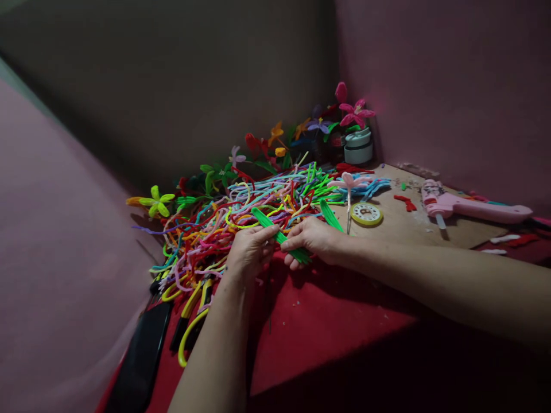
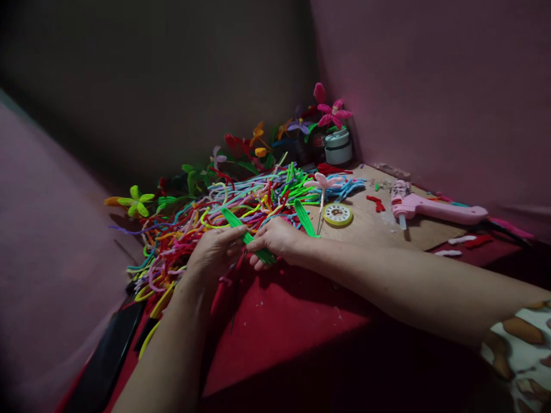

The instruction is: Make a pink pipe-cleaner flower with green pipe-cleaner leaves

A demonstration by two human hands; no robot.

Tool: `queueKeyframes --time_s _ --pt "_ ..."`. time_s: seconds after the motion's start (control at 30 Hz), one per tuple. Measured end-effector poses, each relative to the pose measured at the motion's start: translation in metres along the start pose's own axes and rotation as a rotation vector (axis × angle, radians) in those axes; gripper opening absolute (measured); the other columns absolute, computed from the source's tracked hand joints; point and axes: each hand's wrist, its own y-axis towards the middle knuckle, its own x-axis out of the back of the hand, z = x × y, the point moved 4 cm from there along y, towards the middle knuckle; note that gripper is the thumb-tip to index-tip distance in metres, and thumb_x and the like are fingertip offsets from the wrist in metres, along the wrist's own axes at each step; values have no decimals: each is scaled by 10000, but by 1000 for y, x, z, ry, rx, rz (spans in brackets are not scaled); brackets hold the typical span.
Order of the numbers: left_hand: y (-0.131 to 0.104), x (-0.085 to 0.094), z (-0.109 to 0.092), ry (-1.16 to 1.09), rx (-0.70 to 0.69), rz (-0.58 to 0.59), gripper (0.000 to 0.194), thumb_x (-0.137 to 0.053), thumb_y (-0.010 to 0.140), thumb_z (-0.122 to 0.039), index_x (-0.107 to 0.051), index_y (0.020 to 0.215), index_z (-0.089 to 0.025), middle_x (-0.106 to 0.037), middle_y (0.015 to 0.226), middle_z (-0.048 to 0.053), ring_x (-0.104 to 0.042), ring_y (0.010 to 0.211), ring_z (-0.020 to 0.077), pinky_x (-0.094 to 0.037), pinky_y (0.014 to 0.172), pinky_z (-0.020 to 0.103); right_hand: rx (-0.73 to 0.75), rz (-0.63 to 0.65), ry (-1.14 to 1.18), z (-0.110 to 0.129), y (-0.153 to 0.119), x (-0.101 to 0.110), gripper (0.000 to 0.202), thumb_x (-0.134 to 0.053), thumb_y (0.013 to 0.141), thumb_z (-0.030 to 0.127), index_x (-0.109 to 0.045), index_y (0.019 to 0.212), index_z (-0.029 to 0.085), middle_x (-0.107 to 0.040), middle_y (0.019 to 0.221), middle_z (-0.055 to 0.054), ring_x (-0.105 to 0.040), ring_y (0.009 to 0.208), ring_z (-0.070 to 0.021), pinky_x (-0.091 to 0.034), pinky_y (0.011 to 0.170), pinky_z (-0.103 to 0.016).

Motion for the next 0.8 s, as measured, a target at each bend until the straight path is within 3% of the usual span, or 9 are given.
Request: queueKeyframes --time_s 0.13,0.4,0.8 --pt "-1 -5 3 43 35 -12 288 -715 579 -257 -465 510 -132 -372 383 -63 -277 299 20 -164 307 169 3 -36 -4 2 0 3 106 -559 734 91 -549 629 96 -629 489 -55 -586 383 -142 -487 377 -215" --pt "1 1 4 51 -70 -181 282 -716 555 -289 -497 477 -130 -393 337 -45 -288 268 35 -180 292 176 30 10 39 1 3 3 69 -568 745 123 -589 701 74 -641 531 -62 -600 427 -139 -495 396 -215" --pt "-2 4 -8 -61 -96 -195 264 -708 561 -223 -482 466 -126 -391 348 -53 -283 280 24 -156 293 163 10 55 44 0 0 0 92 -521 759 88 -582 692 72 -646 554 -70 -608 442 -142 -497 412 -221"
